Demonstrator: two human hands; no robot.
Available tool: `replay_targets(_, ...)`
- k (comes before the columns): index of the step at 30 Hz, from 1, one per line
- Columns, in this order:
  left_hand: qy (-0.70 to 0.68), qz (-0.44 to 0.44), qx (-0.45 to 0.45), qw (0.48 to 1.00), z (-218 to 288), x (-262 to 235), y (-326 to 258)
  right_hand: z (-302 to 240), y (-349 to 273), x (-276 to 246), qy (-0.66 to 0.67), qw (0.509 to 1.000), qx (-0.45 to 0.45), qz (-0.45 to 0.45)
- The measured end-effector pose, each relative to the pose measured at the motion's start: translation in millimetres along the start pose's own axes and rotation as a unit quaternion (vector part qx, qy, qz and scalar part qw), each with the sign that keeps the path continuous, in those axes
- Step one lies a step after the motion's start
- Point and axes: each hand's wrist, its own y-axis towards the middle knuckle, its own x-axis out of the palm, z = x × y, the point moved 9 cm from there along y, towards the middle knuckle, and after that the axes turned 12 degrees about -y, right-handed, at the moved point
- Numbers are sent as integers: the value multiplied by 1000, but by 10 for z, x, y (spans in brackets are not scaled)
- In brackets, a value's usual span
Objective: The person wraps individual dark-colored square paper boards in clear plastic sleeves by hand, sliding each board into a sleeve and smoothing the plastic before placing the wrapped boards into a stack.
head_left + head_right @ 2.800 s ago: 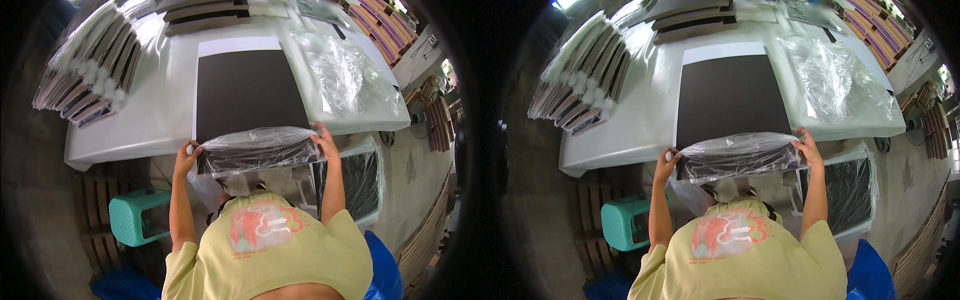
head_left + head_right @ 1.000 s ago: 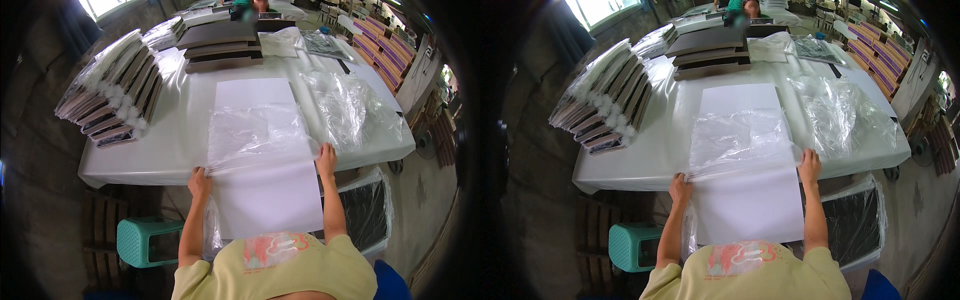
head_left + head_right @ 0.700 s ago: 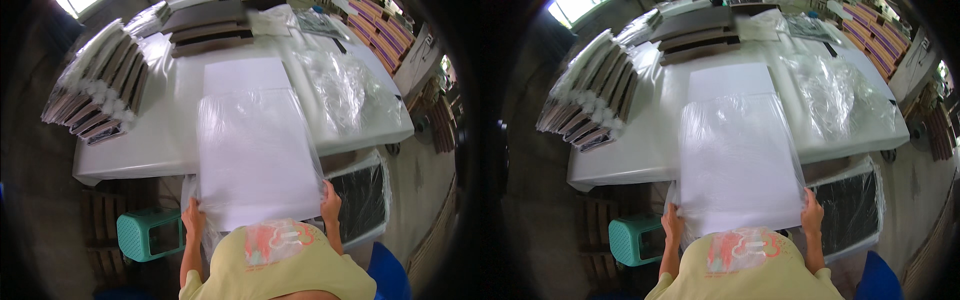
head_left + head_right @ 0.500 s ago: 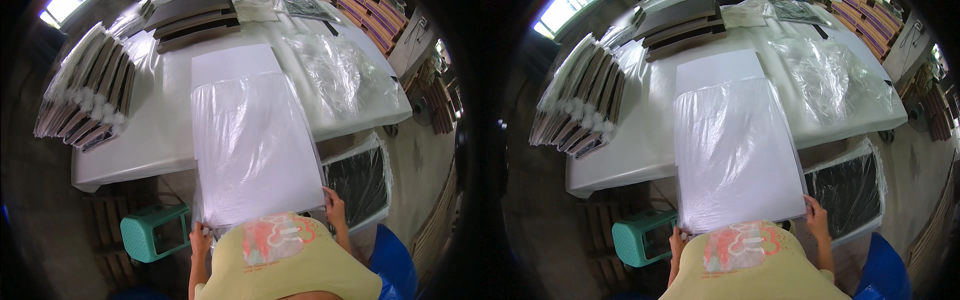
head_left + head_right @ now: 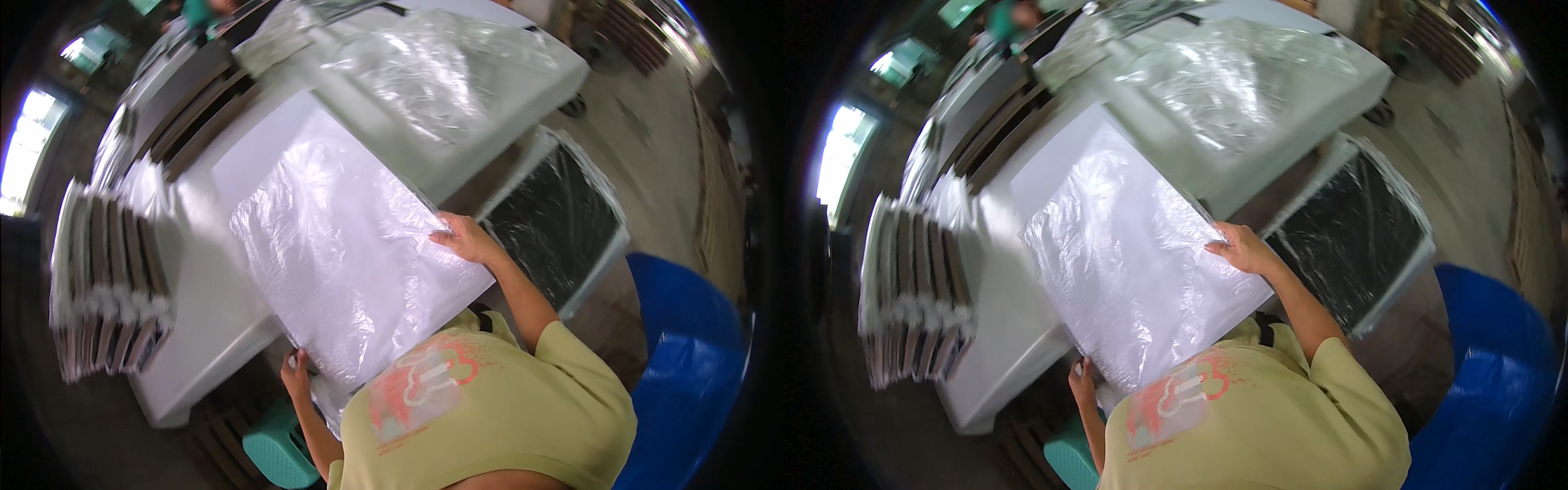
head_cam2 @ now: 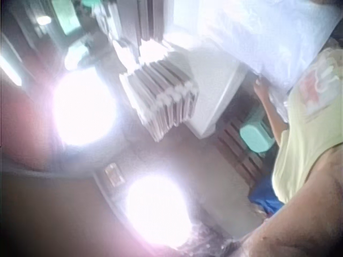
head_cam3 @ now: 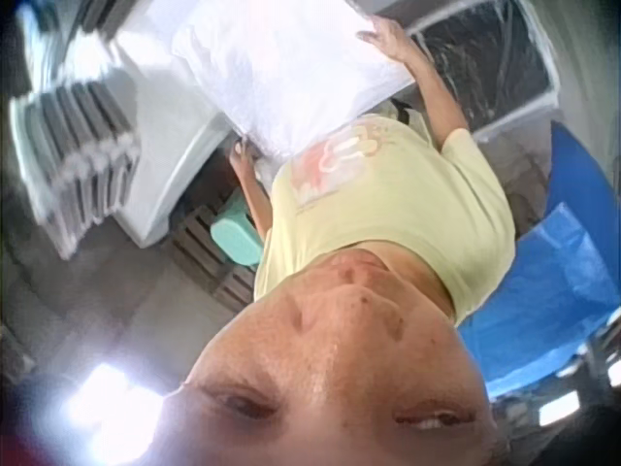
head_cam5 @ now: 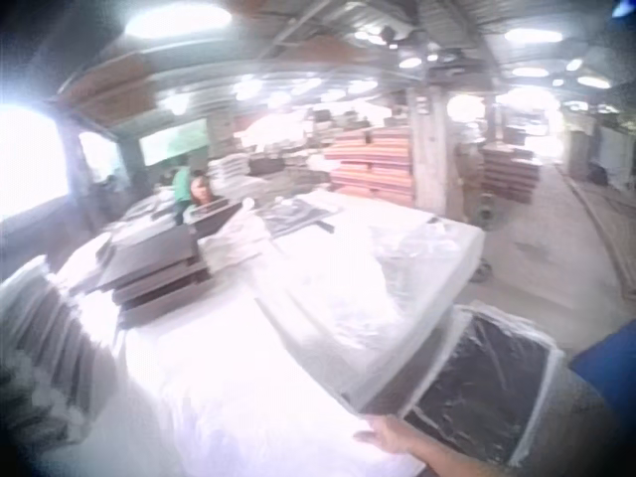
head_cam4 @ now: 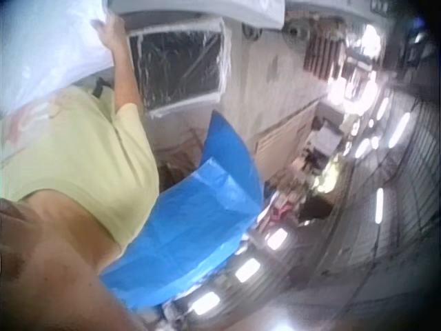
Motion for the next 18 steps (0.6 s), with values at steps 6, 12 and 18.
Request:
replay_targets(6, -12, -18, -19, 1000, -353, 8, -196, 1269, -1471, -1280, 198, 938, 193, 208)
replay_targets(12, 21, -54, -53, 997, -147, 216, -170, 2725, -3696, -1233, 225, 755, 431, 440)
replay_targets(18, 25, -102, 72, 992, 836, 484, -97, 3598, -3769, -765, 272, 708, 402, 513)
